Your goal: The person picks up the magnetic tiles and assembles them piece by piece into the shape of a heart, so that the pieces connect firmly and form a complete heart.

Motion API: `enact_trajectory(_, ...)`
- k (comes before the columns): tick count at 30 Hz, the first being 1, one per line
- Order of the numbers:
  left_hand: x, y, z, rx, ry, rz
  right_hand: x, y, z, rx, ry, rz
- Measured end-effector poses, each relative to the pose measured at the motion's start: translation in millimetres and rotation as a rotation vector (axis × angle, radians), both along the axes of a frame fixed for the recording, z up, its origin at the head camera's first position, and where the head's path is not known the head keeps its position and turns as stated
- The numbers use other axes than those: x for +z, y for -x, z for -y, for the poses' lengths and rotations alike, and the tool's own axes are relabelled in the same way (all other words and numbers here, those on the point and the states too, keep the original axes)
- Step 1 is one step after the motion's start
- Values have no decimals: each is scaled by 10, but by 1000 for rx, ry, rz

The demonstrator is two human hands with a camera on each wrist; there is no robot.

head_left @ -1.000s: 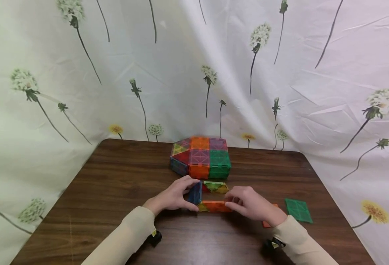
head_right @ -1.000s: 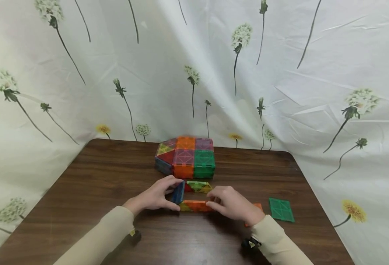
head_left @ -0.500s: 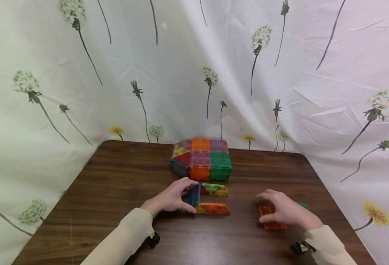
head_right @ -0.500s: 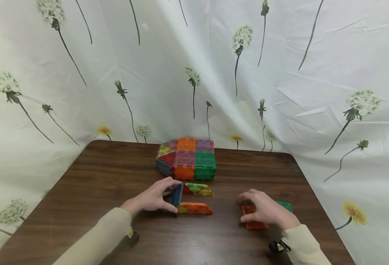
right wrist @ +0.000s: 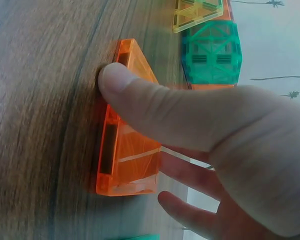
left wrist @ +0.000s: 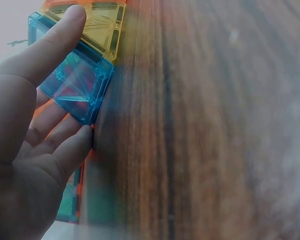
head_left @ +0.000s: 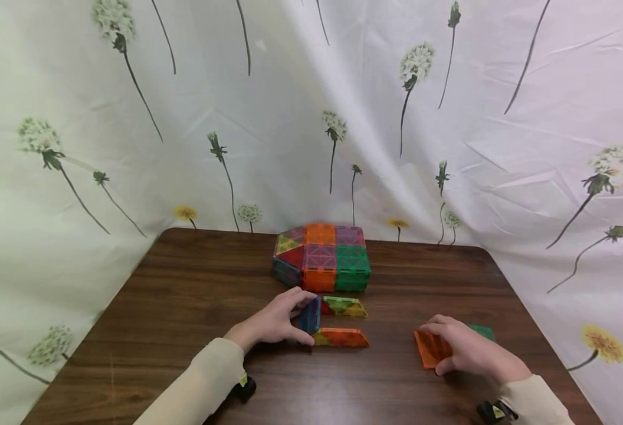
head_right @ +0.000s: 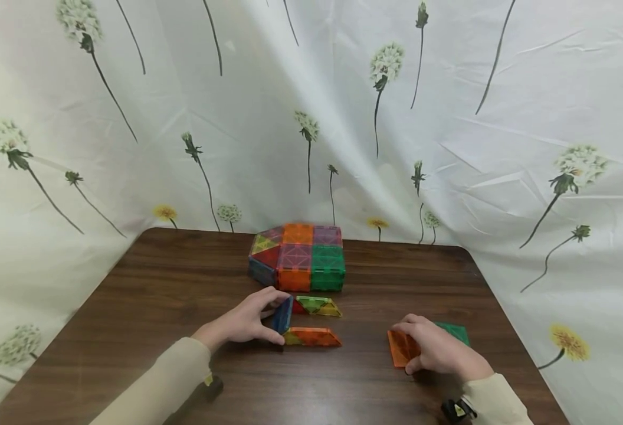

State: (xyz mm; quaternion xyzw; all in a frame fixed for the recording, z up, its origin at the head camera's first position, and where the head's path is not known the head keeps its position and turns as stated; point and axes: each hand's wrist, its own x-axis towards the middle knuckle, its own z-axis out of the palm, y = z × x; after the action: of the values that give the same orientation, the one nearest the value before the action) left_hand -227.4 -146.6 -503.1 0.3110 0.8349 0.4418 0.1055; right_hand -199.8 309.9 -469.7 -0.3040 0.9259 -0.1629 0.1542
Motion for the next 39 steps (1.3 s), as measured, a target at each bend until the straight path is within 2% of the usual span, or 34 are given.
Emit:
enact_trajectory(4, -1, -10, -2, 7, -1, 8, -19, 12, 10, 4, 0, -29)
enact_trajectory(8, -9, -6, -2, 13, 2, 4, -49, 29, 62, -5, 46, -88)
enact_trajectory(12, -16, -8, 3, 12, 10, 2, -73, 47, 175, -14, 137, -118)
enact_trajectory(17, -19, -13, 7, 8, 9, 4, -48, 96, 365, 19, 278, -163)
enact_trajectory(21, -12, -10, 7, 8, 12, 3, -13, 136, 525, 28, 349, -155)
enact_trajectory(29, 9, -13, 9, 17, 18, 15, -52, 225, 769, 42, 364, -165)
enact_trajectory(39, 5, -15, 6, 19, 17, 15, -81, 311, 939, 95, 359, -164)
